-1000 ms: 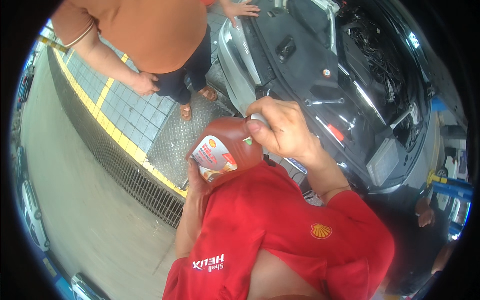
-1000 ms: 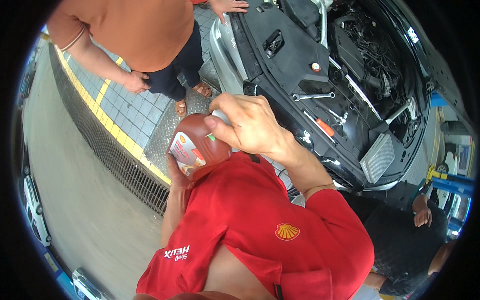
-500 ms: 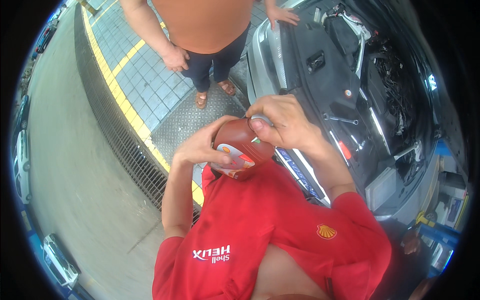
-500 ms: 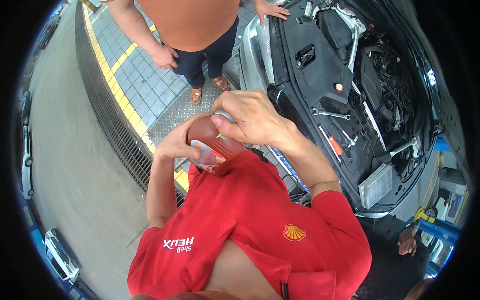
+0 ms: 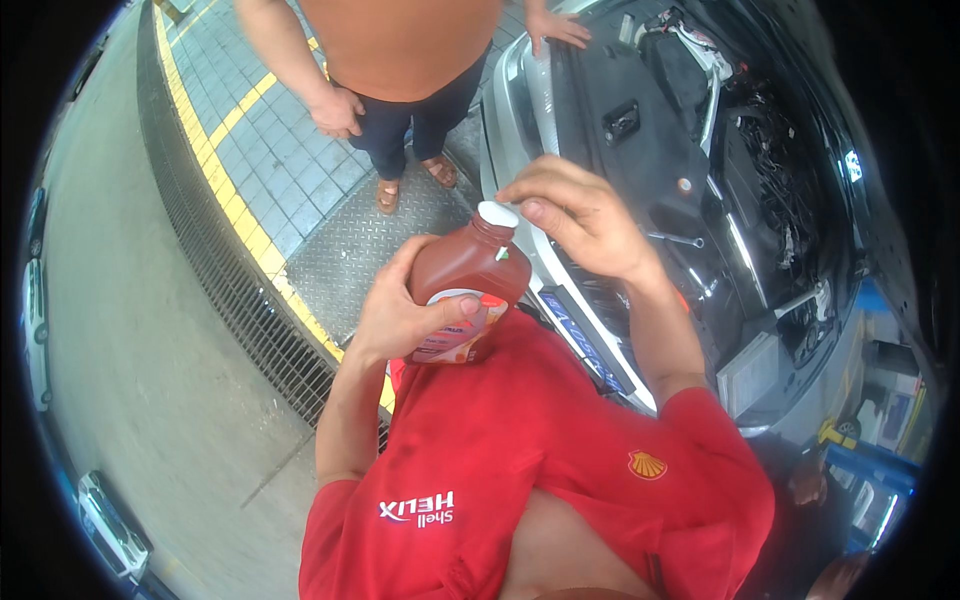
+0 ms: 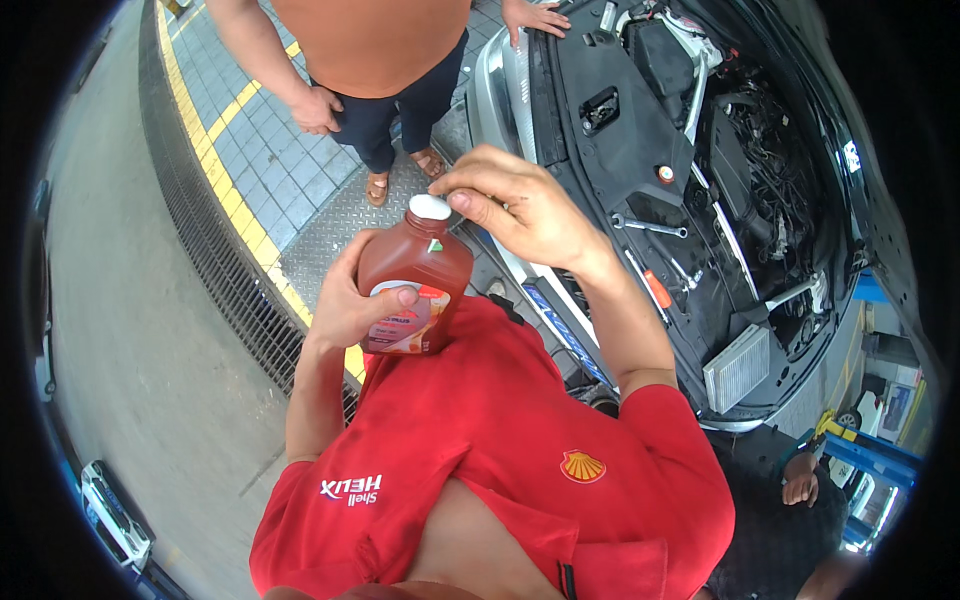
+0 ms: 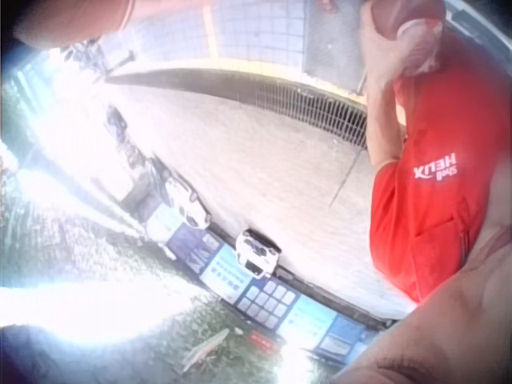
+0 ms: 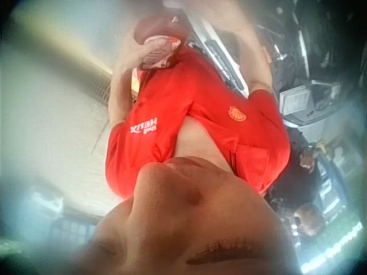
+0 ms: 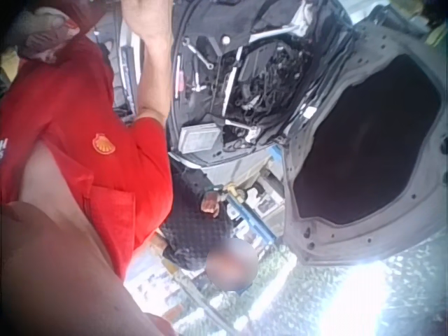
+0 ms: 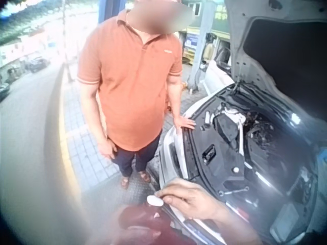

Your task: The person opens a red motor oil bottle and pours the contents into the engine oil filler of a white car with the hood open. They repeat this process with a second bottle after retrieving it from the floor.

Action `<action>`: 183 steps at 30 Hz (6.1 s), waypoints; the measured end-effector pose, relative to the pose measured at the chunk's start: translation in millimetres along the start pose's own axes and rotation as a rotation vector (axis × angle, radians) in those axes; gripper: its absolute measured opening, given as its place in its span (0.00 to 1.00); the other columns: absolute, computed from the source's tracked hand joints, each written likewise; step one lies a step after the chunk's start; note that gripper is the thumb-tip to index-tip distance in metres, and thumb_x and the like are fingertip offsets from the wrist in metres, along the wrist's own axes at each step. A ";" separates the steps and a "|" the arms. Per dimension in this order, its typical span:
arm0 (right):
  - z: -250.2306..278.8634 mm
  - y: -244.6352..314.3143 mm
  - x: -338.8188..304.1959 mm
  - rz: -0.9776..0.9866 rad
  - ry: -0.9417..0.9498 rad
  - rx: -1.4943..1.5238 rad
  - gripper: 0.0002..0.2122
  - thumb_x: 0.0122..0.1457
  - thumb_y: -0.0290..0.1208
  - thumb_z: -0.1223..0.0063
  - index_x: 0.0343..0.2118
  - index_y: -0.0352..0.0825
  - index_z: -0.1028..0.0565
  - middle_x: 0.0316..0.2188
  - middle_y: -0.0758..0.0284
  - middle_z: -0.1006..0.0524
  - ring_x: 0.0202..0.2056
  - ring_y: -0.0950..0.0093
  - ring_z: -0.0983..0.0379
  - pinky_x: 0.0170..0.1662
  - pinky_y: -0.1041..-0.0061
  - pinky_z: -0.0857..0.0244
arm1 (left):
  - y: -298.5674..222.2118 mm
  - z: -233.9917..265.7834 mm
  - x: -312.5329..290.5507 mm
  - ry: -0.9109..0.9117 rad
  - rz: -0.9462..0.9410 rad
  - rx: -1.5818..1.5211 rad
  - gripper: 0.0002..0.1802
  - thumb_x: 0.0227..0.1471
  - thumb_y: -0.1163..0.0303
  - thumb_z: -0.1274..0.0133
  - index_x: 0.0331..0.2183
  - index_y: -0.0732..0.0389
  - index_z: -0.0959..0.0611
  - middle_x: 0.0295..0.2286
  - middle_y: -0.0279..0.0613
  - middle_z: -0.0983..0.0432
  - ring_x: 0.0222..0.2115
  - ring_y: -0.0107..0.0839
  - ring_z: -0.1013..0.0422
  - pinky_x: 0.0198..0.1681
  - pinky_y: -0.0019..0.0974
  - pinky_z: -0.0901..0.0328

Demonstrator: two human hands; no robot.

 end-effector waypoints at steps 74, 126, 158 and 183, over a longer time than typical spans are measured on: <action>-5.2 36.4 -39.2 -0.157 0.278 0.091 0.14 0.65 0.29 0.32 0.52 0.36 0.14 0.47 0.62 0.18 0.38 0.67 0.17 0.40 0.69 0.22 | 4.3 -21.6 -45.8 -0.104 -0.216 0.463 0.47 0.39 0.53 0.16 0.56 0.63 0.21 0.45 0.54 0.14 0.46 0.48 0.15 0.50 0.47 0.23; -2.5 11.9 -26.3 -0.387 0.444 -0.100 0.07 0.66 0.25 0.42 0.44 0.30 0.24 0.32 0.64 0.20 0.30 0.70 0.19 0.35 0.69 0.25 | -16.3 -29.3 -27.5 -0.134 -0.120 0.507 0.43 0.42 0.49 0.20 0.54 0.62 0.19 0.43 0.55 0.13 0.43 0.52 0.14 0.48 0.47 0.22; 1.8 27.7 -60.2 -0.200 0.082 0.103 0.09 0.69 0.30 0.39 0.47 0.32 0.15 0.41 0.61 0.17 0.39 0.61 0.16 0.44 0.63 0.23 | -10.5 -28.0 -38.1 -0.066 -0.522 0.517 0.46 0.36 0.61 0.16 0.55 0.65 0.20 0.50 0.58 0.15 0.47 0.52 0.15 0.51 0.47 0.22; -6.8 70.0 -41.5 0.153 0.267 -0.626 0.09 0.50 0.27 0.36 0.33 0.33 0.25 0.32 0.66 0.28 0.30 0.70 0.22 0.25 0.70 0.26 | -19.0 -37.4 -39.6 -0.139 -0.563 0.717 0.46 0.36 0.62 0.16 0.56 0.65 0.19 0.48 0.54 0.14 0.45 0.50 0.14 0.50 0.45 0.21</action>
Point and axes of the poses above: each hand's wrist, its own x-axis towards the middle knuckle, its own z-axis out of the back of the hand, y = z × x, the point moved 8 cm from there along x, towards the middle knuckle
